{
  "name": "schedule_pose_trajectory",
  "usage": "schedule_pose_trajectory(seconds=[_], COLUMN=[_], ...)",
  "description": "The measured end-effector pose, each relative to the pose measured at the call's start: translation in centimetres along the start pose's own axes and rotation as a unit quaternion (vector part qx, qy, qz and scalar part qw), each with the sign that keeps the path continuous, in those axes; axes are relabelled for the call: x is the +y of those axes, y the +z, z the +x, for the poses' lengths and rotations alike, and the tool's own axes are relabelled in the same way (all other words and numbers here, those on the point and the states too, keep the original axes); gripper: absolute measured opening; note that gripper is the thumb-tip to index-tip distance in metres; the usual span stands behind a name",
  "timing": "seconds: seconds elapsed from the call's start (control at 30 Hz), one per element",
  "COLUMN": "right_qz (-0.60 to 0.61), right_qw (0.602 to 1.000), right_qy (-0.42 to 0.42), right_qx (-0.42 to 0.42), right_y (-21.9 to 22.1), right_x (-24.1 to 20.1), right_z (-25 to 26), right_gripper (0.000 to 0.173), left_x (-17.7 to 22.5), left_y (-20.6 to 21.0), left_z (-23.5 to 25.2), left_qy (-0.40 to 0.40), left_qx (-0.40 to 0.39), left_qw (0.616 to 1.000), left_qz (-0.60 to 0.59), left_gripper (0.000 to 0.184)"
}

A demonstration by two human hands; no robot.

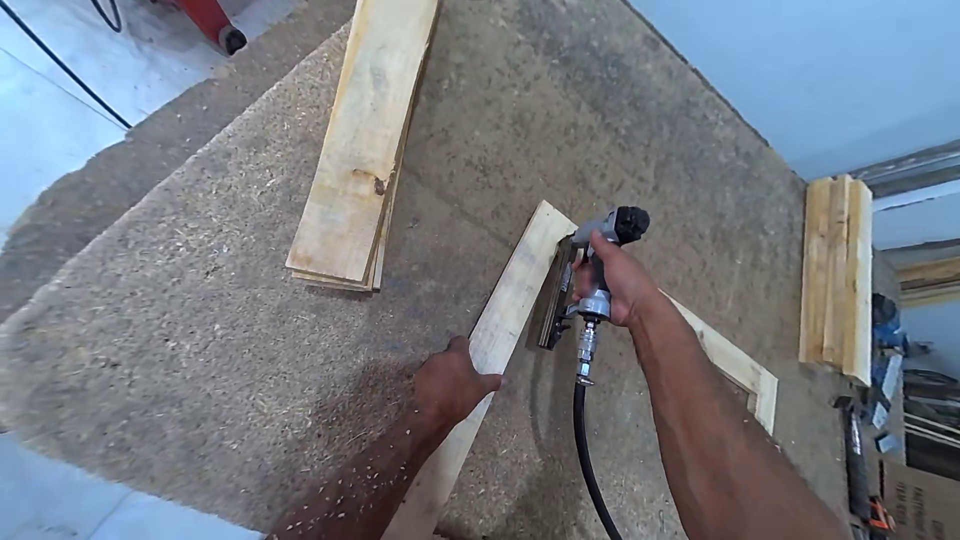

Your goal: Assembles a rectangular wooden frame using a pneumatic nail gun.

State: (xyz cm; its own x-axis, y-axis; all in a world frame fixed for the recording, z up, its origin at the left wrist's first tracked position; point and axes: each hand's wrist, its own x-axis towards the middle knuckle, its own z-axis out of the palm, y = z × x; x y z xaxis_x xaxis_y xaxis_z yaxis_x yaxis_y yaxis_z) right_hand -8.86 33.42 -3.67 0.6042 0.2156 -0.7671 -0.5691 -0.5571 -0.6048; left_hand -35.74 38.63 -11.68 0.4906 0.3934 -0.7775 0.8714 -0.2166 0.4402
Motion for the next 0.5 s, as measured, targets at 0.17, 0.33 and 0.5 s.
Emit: schedule_pose_trajectory(seconds=[0.17,0.33,0.5], right_qz=[0.015,0.037,0.015], right_qw=[1.0,0.998,0.995], right_qy=[-0.007,-0.041,-0.027], right_qx=[0.02,-0.017,-0.098], right_y=[0.3,-0.9,-4.8], right_x=[0.7,2.1,14.4], right_z=[0.3,-3.4,-19.5], right_gripper=[0.056,0.058,0.052], left_x=[-0.6,-2.0,-1.8], left_y=[0.3,0.5,0.6], left_z=[0.8,1.2,1.1], left_qy=[0.017,0.084,0.102], left_qx=[0.002,0.019,0.037], left_qw=[0.999,0.995,0.992], left_qz=[-0.031,-0.058,-0.06], left_gripper=[0.086,0.074,0.079])
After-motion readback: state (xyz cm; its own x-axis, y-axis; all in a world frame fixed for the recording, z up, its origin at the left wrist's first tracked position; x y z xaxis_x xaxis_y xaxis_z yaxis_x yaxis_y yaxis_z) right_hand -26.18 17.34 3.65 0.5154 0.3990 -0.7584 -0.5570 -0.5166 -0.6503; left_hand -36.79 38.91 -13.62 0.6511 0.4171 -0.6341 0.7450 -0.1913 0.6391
